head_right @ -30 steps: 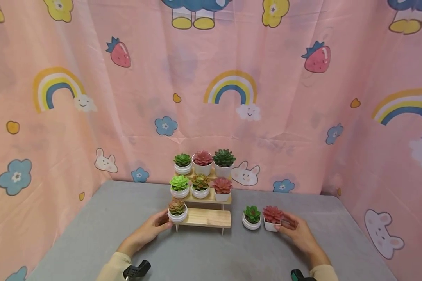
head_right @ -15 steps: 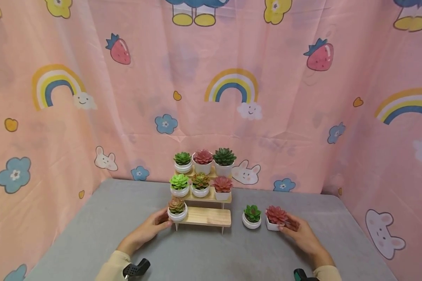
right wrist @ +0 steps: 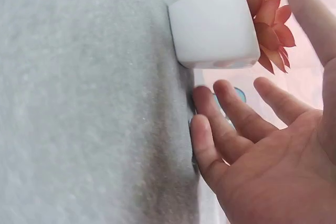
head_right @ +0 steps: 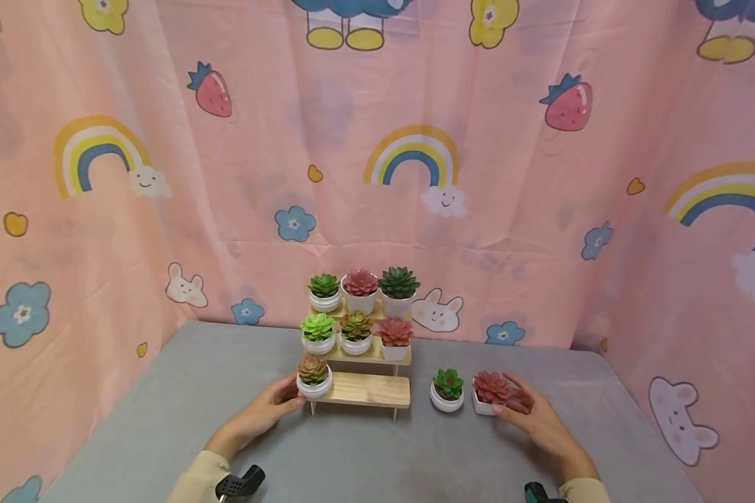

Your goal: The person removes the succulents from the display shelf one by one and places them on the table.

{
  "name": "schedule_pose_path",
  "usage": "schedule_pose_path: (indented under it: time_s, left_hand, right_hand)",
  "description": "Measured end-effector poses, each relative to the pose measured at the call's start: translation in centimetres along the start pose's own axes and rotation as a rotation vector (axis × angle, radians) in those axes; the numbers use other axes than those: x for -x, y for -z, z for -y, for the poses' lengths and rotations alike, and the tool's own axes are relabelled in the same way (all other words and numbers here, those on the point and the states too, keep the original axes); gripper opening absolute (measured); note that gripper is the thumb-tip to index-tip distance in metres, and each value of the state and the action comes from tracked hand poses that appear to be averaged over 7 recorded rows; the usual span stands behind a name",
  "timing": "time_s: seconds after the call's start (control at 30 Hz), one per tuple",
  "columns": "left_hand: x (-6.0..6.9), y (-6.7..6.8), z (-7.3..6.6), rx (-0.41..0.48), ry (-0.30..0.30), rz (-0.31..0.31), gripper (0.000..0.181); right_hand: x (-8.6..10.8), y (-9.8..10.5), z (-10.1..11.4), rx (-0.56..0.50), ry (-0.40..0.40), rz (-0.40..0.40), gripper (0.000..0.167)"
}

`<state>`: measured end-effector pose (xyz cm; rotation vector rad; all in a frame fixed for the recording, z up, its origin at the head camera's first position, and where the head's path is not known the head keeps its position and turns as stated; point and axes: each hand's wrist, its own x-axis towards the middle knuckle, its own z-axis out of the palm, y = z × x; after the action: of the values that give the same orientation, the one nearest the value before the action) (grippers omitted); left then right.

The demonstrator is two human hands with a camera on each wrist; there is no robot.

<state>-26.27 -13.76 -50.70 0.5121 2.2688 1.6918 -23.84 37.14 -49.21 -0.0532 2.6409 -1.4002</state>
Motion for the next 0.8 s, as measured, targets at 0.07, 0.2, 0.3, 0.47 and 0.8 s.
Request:
schedule_pose_path:
  time_s: [0.07, 0.2, 0.3, 0.47, 0.8]
  left_hand:
    - [0.1, 0.0, 0.1, 0.007, 0.006, 0.003, 0.068]
    - [0.2, 0.1, 0.2, 0.017, 0.009, 0.006, 0.068]
    - [0.1, 0.1, 0.1, 0.016, 0.002, 0.004, 0.068]
    - [0.2, 0.2, -0.2, -0.004, -0.013, 0.002, 0.067]
    - [0.1, 0.0, -0.3, 0.024, 0.005, 0.006, 0.068]
  right_hand:
    - [0.1, -0.1, 0.2, 0.006, 0.0, -0.011, 0.079]
    - [0.4, -0.1, 0.7, 0.037, 0.062, -0.072, 0.075]
    - [0.5, 0.1, 1.3, 0.068, 0.11, -0.127, 0.07]
    - [0.9, 0.5, 2.6, 0.097, 0.135, -0.226, 0.063]
    - [1.6, -0.2, 5.7, 0.091, 0.284, -0.43, 0.048]
